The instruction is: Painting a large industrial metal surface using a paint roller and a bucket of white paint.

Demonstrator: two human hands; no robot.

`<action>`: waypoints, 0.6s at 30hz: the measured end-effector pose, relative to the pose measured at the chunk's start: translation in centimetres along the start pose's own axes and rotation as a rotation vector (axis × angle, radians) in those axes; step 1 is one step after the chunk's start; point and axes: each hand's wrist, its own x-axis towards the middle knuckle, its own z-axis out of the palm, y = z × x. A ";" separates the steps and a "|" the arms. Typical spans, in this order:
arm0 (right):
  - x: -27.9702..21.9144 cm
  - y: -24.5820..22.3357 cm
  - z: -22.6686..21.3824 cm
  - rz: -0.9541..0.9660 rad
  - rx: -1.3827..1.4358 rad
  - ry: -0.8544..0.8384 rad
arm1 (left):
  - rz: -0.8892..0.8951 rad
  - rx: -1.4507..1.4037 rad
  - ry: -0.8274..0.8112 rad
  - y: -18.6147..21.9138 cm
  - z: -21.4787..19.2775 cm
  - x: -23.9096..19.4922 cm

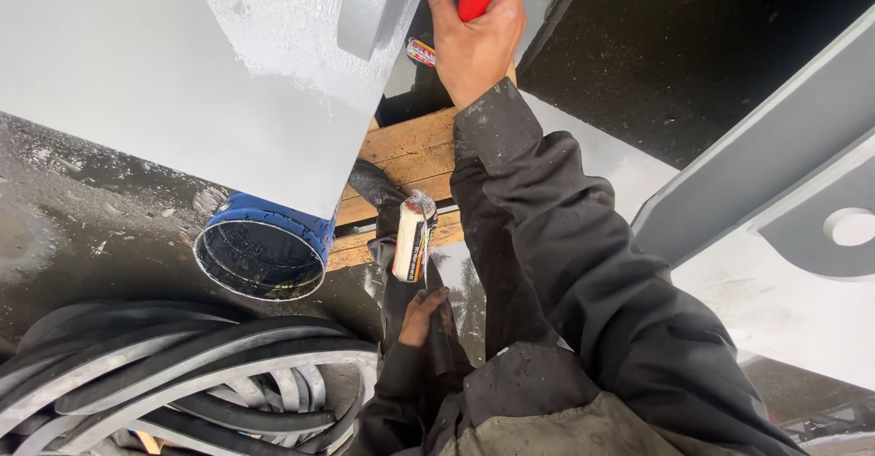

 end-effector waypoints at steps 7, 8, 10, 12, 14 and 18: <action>0.0 1.0 1.2 -0.008 -0.069 0.018 | -0.013 -0.039 0.059 -0.1 0.2 -0.2; 0.0 0.8 1.2 -0.001 -0.051 0.015 | -0.007 -0.053 0.045 -0.1 0.1 -0.2; -0.5 0.9 0.1 0.015 0.045 0.021 | -0.011 -0.071 0.061 0.1 0.3 -0.7; -0.5 0.8 -2.2 0.027 0.138 0.034 | -0.018 -0.082 0.072 0.6 0.8 -1.1; -0.3 0.5 -5.6 0.129 0.210 0.060 | -0.041 -0.066 0.168 1.3 1.6 -1.4; -2.0 2.3 -14.2 0.083 -0.083 0.016 | -0.017 0.006 0.124 1.0 0.9 -0.8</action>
